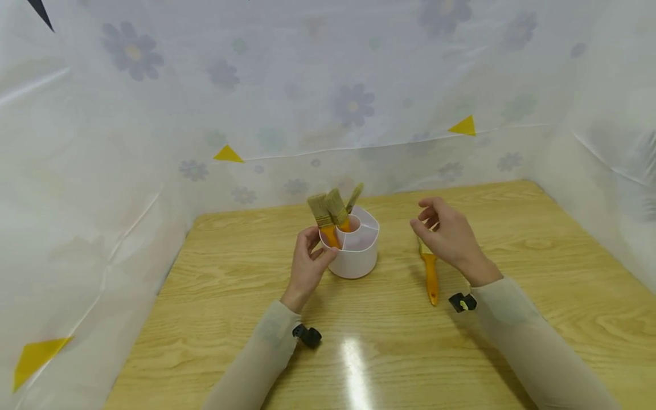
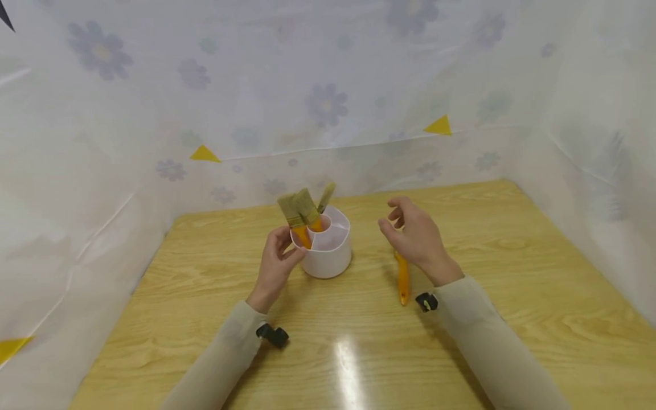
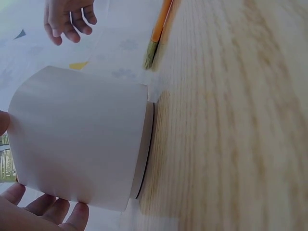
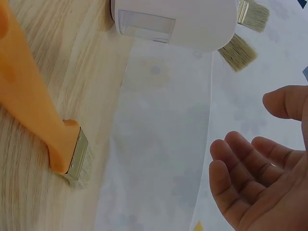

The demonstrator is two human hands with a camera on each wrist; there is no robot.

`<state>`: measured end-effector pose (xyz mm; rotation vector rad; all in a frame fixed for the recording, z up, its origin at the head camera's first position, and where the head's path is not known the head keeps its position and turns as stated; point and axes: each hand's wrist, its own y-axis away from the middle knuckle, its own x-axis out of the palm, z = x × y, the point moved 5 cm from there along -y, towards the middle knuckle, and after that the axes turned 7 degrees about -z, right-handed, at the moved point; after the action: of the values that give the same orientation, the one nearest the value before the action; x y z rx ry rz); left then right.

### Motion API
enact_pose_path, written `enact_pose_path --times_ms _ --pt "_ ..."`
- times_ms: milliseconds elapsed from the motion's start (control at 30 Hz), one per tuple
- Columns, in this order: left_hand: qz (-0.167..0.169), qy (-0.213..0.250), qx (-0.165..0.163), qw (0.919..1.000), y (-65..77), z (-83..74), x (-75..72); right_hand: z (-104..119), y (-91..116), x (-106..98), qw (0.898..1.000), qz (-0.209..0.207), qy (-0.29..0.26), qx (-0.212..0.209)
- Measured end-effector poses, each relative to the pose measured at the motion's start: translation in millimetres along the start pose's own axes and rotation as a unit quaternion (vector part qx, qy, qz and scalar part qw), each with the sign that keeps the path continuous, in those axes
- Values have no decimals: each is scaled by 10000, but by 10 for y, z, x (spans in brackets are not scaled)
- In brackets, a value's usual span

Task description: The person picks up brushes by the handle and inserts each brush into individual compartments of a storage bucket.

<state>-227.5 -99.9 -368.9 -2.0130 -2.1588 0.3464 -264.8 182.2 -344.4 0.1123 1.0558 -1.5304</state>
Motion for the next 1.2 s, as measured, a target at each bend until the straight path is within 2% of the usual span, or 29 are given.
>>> enact_pose_path --times_ms 367,967,1067,1200 --pt "-6 -32 -5 10000 -2 5 -9 -114 9 33 9940 565 594 731" --pt "34 -17 -41 10000 -17 -1 -3 -306 59 74 9768 1417 1101 1169" --pt "28 -5 -37 10000 -24 17 -6 -338 68 93 9736 1550 1171 1196" --pt "-51 -27 -7 10000 -62 167 -18 -369 78 118 9699 1692 1214 1260"
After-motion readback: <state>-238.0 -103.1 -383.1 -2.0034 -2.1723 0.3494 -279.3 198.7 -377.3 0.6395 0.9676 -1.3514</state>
